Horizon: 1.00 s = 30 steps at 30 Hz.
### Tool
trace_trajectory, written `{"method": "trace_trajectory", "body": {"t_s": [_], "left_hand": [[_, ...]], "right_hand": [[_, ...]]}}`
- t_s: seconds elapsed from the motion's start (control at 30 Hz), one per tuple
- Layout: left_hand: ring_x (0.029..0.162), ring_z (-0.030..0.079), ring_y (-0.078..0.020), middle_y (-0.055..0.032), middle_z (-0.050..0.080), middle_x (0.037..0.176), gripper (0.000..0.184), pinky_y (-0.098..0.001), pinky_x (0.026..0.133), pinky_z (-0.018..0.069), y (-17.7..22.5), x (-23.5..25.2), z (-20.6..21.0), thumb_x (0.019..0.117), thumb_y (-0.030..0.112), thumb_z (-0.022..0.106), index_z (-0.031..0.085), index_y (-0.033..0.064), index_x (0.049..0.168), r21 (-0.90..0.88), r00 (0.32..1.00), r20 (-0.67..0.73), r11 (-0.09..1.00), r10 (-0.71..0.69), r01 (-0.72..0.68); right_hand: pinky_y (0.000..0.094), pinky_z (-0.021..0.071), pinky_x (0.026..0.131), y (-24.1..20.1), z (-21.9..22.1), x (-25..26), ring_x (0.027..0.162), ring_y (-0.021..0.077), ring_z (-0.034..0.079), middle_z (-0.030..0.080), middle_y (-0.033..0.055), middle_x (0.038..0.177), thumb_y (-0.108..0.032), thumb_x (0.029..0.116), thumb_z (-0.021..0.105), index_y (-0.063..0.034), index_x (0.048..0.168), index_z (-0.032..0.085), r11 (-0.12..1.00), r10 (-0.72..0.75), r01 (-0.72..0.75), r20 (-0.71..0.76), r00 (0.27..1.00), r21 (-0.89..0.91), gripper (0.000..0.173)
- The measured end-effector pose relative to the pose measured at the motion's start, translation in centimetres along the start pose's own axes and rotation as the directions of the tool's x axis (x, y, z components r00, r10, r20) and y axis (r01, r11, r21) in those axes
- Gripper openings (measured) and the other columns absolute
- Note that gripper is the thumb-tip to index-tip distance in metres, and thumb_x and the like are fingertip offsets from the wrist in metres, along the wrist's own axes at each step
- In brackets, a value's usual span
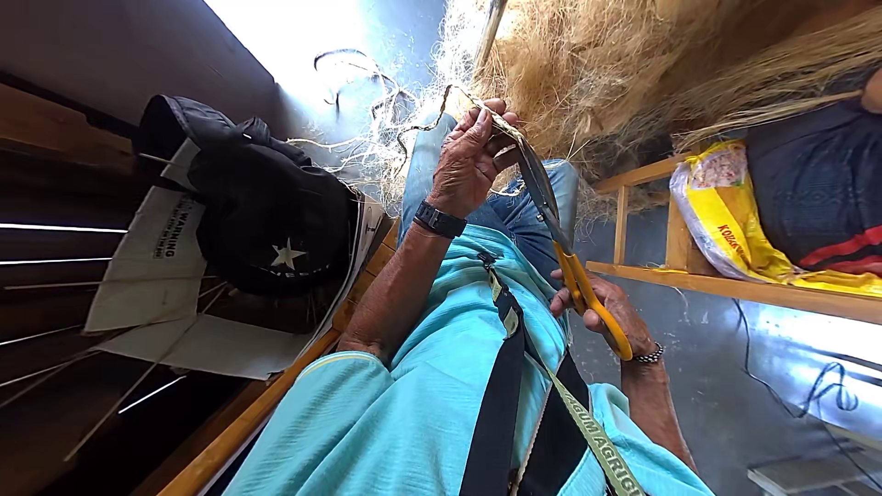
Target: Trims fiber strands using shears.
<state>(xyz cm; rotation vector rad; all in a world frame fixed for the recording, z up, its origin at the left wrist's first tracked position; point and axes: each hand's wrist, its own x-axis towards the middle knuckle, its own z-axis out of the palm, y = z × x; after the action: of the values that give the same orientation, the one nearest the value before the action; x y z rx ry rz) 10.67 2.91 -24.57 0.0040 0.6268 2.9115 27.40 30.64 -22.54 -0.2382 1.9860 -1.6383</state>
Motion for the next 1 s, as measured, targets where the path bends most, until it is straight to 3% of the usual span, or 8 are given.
{"method": "trace_trajectory", "body": {"t_s": [0.47,0.7,0.83,1.0], "left_hand": [[0.094,0.073,-0.0236,-0.0109,0.073,0.103,0.023,-0.0424,0.083,0.0615,0.31,0.02,-0.57,0.1091,0.012,0.039,0.06,0.0071,0.117,-0.014,1.0,-0.002,1.0,-0.016,0.016],[0.092,0.073,-0.0233,-0.0108,0.073,0.101,0.021,-0.0414,0.082,0.0622,0.79,-0.15,-0.51,0.1088,0.011,0.04,0.06,0.0073,0.116,-0.006,1.0,-0.011,1.0,0.003,-0.003],[0.092,0.073,-0.0238,-0.0118,0.073,0.101,0.022,-0.0408,0.08,0.0625,0.86,-0.15,-0.46,0.1086,0.01,0.04,0.061,0.007,0.115,-0.011,1.0,-0.011,1.0,0.014,-0.014],[0.092,0.073,-0.0231,-0.0113,0.073,0.103,0.023,-0.0408,0.08,0.0626,0.82,-0.21,-0.54,0.1084,0.009,0.04,0.061,0.007,0.115,-0.011,1.0,-0.025,1.0,0.0,0.0]], "right_hand": [[0.031,0.0613,0.066,0.08,0.16,0.29,0.07,0.0135,0.069,0.071,-0.0004,0.082,-0.071,0.0808,0.071,0.0012,0.134,0.057,0.999,0.013,-0.011,-0.027,1.0,0.052,0.091],[0.0242,0.0573,0.054,-0.22,0.48,0.31,0.063,0.0092,0.067,0.07,-0.0029,0.078,-0.064,0.0804,0.077,-0.0007,0.132,0.057,0.995,0.049,-0.046,-0.041,0.998,0.089,0.084],[0.0226,0.0552,0.048,-0.07,0.63,0.23,0.058,0.0076,0.066,0.07,-0.0042,0.075,-0.057,0.0786,0.083,-0.0035,0.129,0.06,0.992,0.061,-0.055,-0.053,0.997,0.115,0.077],[0.0234,0.0549,0.045,-0.29,0.99,0.2,0.053,0.0079,0.065,0.069,-0.0059,0.07,-0.039,0.0782,0.087,-0.0066,0.124,0.062,0.986,0.113,-0.102,-0.077,0.991,0.133,0.062]]}}
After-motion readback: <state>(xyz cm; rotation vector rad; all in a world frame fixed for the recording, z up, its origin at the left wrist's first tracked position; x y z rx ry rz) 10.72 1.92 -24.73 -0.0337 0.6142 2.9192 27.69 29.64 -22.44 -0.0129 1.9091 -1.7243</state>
